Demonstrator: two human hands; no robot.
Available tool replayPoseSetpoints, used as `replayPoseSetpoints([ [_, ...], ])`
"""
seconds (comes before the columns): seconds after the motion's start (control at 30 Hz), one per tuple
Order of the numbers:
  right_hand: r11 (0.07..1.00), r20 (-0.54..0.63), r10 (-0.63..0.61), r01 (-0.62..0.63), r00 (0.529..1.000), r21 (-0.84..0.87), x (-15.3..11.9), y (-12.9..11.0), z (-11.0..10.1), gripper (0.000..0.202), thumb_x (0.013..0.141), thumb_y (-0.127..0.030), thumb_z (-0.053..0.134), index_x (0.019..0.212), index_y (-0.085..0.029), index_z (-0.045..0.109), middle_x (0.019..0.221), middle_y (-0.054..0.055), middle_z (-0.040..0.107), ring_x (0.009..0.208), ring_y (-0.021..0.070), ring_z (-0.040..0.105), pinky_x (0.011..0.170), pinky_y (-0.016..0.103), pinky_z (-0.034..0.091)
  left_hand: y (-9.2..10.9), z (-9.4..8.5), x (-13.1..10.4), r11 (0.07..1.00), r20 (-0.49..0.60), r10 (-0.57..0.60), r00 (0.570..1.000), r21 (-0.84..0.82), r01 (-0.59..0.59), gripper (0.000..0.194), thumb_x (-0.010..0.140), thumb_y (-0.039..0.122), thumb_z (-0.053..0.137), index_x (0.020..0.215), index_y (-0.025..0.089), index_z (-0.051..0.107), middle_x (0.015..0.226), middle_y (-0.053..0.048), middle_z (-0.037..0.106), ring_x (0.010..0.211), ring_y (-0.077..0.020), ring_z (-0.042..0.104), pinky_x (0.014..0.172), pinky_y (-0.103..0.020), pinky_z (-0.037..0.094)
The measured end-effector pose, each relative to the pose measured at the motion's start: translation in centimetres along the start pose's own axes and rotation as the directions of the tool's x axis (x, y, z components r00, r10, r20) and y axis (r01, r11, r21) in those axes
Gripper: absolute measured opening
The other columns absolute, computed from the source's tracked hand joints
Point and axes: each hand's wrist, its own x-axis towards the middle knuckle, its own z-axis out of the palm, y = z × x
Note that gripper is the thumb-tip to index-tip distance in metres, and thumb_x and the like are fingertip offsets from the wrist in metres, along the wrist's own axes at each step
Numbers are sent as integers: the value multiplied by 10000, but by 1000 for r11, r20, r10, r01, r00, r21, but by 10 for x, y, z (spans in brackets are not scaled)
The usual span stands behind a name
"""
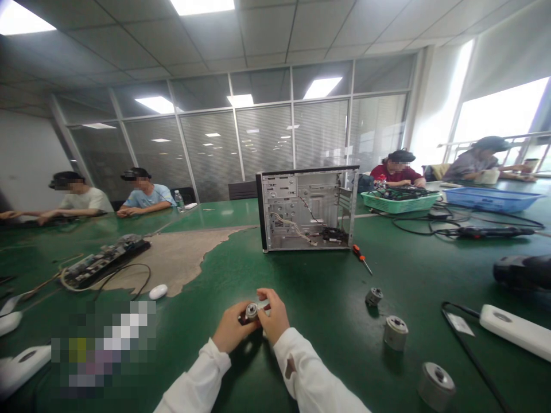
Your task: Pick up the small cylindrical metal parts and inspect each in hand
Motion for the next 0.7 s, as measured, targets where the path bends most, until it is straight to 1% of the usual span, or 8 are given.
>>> replayPoseSetpoints([
  [0.13,999,34,-20,18,999,38,0,-9,-4,366,573,-45,412,880,-181,559,895,39,562,788,139,536,634,242,443,2,1,-1,1000,24,22,999,-19,-21,313,616,219,568,928,191,559,876,-37,592,828,-184,524,737,-277,387],
  [0.23,998,55,-55,54,997,28,-1,-14,-4,251,611,-73,449,790,-180,587,859,37,572,788,142,538,627,234,440,3,2,0,998,5,38,999,-52,-37,341,618,190,547,958,183,537,895,-47,574,845,-182,513,748,-280,385],
  [0.4,995,45,-94,95,995,-22,-1,-17,-3,163,641,-114,493,746,-190,591,798,23,579,745,134,541,614,230,441,4,2,0,995,-53,26,998,-98,-31,237,622,198,546,854,174,509,806,-17,549,736,-146,504,663,-250,389],
  [0.53,992,33,-119,120,992,-41,-1,-16,-3,110,660,-148,504,717,-192,588,771,21,578,724,131,541,599,227,442,4,3,0,993,-51,23,998,-118,-29,202,625,181,539,820,177,487,774,-1,538,709,-134,492,639,-236,379],
  [0.7,988,47,-142,144,989,-51,-1,-18,-4,91,679,-160,498,703,-187,582,760,21,574,718,127,539,605,227,438,4,4,0,992,-41,31,999,-121,-36,202,624,154,522,821,175,487,775,1,539,712,-133,491,640,-235,373],
])
